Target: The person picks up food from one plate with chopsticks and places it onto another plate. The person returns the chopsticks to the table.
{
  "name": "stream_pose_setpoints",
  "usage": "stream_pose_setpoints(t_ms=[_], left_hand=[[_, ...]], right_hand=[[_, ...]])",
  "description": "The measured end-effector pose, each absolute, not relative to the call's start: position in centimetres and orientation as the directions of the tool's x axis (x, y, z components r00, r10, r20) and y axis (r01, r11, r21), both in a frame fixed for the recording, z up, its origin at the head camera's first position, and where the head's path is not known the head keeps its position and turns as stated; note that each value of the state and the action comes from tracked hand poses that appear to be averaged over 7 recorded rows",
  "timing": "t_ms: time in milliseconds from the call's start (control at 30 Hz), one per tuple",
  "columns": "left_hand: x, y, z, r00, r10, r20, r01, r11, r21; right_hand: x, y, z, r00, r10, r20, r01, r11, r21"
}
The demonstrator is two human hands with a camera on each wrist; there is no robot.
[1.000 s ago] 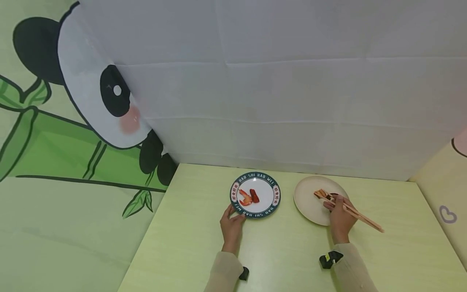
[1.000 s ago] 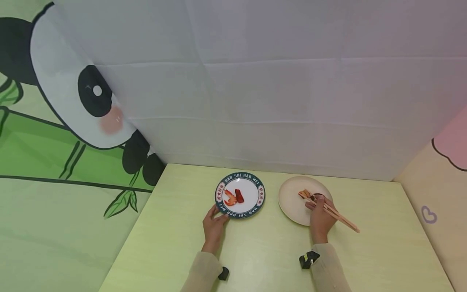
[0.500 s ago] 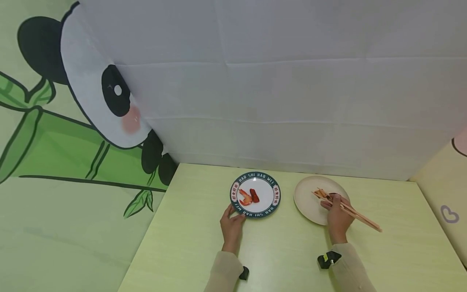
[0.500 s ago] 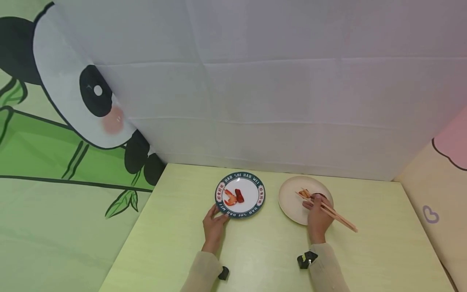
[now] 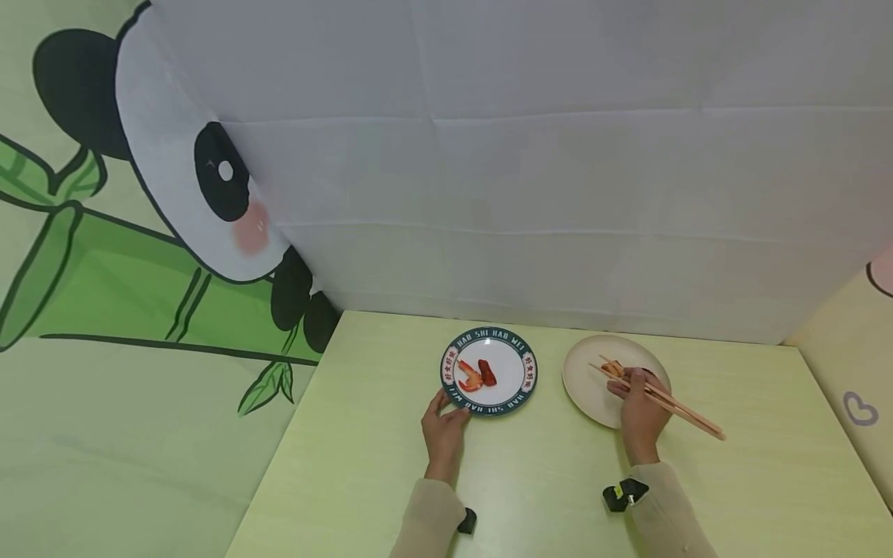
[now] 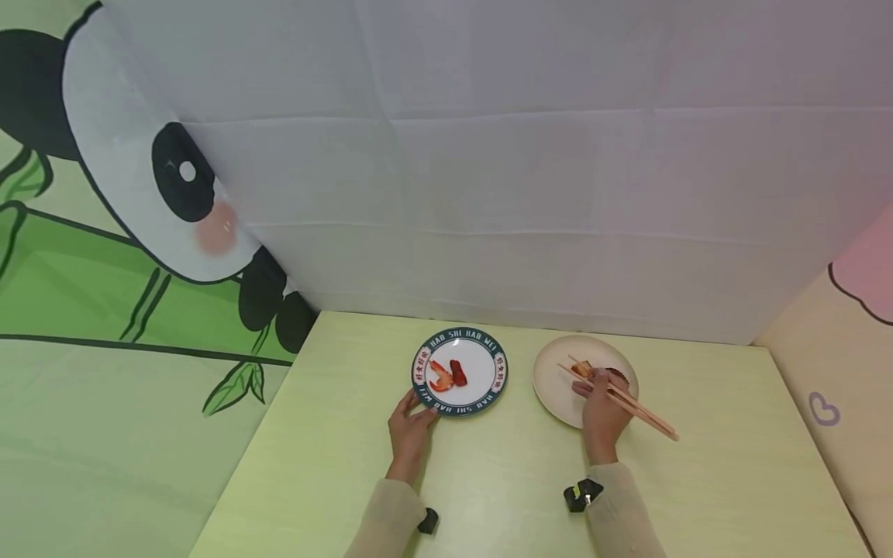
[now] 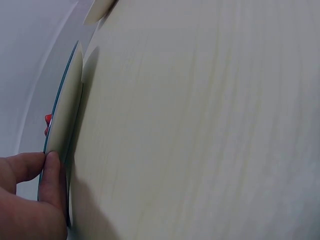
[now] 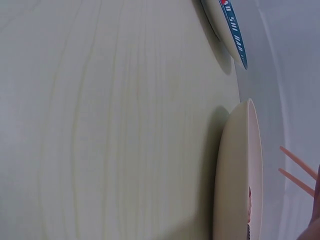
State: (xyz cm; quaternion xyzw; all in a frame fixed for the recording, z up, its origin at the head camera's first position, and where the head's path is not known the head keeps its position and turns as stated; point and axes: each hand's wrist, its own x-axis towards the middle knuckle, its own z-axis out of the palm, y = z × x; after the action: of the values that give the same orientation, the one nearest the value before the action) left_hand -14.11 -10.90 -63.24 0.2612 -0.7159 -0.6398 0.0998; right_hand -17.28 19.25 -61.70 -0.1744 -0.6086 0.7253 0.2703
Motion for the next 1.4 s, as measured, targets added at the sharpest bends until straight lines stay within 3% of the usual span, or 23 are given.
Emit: stream_pose_setpoints(t_ms=[333,600,1000,1400], left_hand=[[-14.0,-10.9,-63.3,-0.851,-0.495,-0.176,-0.228,0.045,0.973],[-14.0,-10.9,-63.4,-0.848,-0.498,-0.183,-0.236,0.046,0.971],[-14.0,-10.9,-63.7,-0.853,-0.493,-0.170,-0.218,0.040,0.975],[-14.1,-11.0,-63.8,-0.852,-0.496,-0.166,-0.208,0.030,0.978]], right_hand=[[-17.2,18.4,-61.6,-0.797,0.590,0.126,-0.277,-0.172,-0.945],[-16.9,18.0,-61.4,-0.806,0.580,0.118,-0.232,-0.126,-0.964],[-17.0,17.4,-61.7,-0.812,0.562,0.158,-0.318,-0.198,-0.927],[-16.9,17.0,-61.5,-0.825,0.527,0.201,-0.326,-0.155,-0.932]])
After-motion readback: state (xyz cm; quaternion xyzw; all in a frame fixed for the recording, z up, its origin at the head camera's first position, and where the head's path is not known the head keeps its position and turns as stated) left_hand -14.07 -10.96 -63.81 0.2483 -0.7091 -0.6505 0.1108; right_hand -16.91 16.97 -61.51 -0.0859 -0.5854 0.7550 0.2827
